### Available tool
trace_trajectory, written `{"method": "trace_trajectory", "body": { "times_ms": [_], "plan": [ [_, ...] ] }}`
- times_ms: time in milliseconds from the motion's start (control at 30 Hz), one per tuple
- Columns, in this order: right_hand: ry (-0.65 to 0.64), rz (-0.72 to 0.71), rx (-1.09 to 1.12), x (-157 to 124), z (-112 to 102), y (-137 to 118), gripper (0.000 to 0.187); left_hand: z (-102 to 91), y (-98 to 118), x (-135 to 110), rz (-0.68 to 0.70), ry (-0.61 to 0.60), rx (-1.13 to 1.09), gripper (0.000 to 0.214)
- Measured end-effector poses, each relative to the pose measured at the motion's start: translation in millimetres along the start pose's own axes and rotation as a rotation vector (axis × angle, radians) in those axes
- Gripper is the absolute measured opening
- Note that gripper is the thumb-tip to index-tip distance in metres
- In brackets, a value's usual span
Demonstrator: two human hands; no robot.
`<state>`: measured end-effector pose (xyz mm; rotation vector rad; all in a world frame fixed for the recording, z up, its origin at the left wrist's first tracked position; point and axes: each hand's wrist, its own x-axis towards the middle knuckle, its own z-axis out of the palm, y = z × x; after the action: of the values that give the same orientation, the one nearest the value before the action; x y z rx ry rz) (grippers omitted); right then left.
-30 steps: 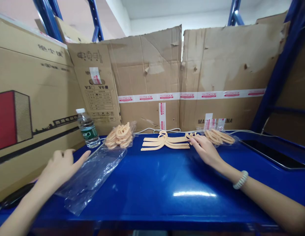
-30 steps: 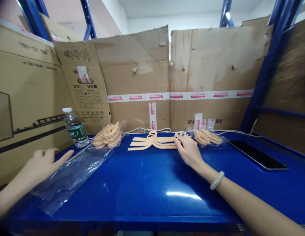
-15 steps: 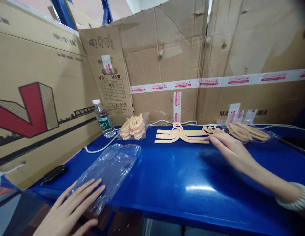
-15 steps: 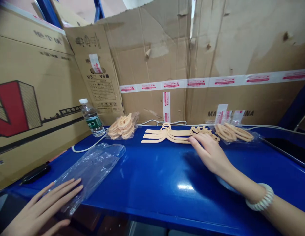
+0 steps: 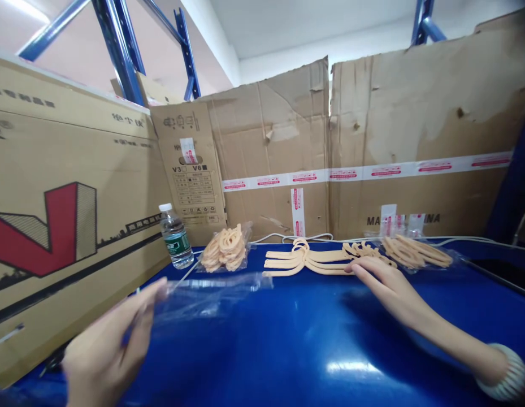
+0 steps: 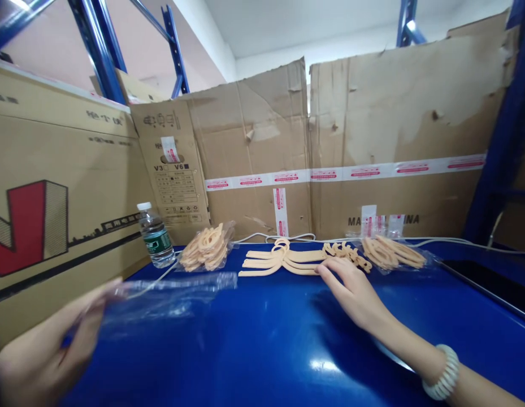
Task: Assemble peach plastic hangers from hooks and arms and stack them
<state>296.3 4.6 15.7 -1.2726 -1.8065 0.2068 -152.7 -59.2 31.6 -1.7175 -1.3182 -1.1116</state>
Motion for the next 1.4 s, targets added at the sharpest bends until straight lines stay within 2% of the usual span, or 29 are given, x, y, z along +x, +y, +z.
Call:
{"method": "trace_trajectory", "body": {
  "times_ms": [33,100,133,233,267,300,367,500,633,800,900,1000,1067,1133,1233,1267,1333,1400],
  "plan": [
    [0.007,0.004,0.009,0.3,0.2,1.2,0.041,6.6,7.7,23.5,-0.058,0.084,0.026,0.031],
    [0.023,0.003,0.023,0.9,0.1,3.6,0.04,21.0,17.8,66.3,-0.102,0.102,0.005,0.034],
    [0.034,-0.001,0.028,1.2,-0.1,4.6,0.039,28.5,19.0,83.9,-0.124,0.174,-0.002,0.036],
    [0.056,-0.017,0.031,2.1,-1.3,5.1,0.036,51.7,10.5,117.9,-0.05,0.251,0.08,0.044],
    [0.057,-0.021,0.031,2.3,-1.6,4.6,0.036,60.2,6.4,123.1,-0.019,0.22,0.081,0.043],
    [0.055,-0.024,0.033,2.4,-1.9,3.9,0.036,69.4,3.0,125.6,0.023,0.192,0.078,0.041],
    [0.045,-0.027,0.035,2.6,-2.3,2.8,0.036,89.7,-0.3,124.3,0.158,0.04,0.047,0.037],
    [0.045,-0.022,0.027,3.5,-3.4,4.0,0.037,130.4,0.7,108.7,0.335,-0.211,-0.019,0.035],
    [0.065,-0.013,0.017,5.4,-5.7,6.5,0.038,151.6,-4.8,97.1,0.421,-0.358,-0.076,0.037],
    [0.061,-0.016,0.007,10.0,-9.3,8.7,0.038,150.6,-12.4,96.2,0.415,-0.421,-0.113,0.035],
    [0.093,-0.009,-0.013,15.2,-16.2,12.9,0.038,147.9,-12.3,94.7,0.394,-0.441,-0.119,0.047],
    [0.188,0.004,-0.051,22.0,-30.4,18.4,0.038,144.9,-13.4,93.2,0.398,-0.443,-0.135,0.063],
    [0.235,0.017,-0.086,27.2,-42.6,23.2,0.037,141.2,-13.9,93.5,0.426,-0.409,-0.152,0.07],
    [0.234,0.025,-0.121,33.4,-54.8,30.0,0.035,136.0,-9.3,93.8,0.474,-0.288,-0.183,0.072],
    [0.171,0.019,-0.176,45.5,-68.0,45.3,0.03,126.5,19.2,89.6,0.534,0.008,-0.277,0.062],
    [0.136,0.014,-0.195,50.2,-70.2,51.4,0.028,123.3,35.3,86.5,0.569,0.053,-0.33,0.056],
    [0.041,-0.007,-0.236,59.2,-70.2,63.6,0.024,118.1,73.6,78.0,0.703,-0.083,-0.424,0.042],
    [-0.06,-0.036,-0.286,65.5,-64.4,74.4,0.02,115.9,110.7,68.2,0.806,-0.348,-0.425,0.034]
  ]
}}
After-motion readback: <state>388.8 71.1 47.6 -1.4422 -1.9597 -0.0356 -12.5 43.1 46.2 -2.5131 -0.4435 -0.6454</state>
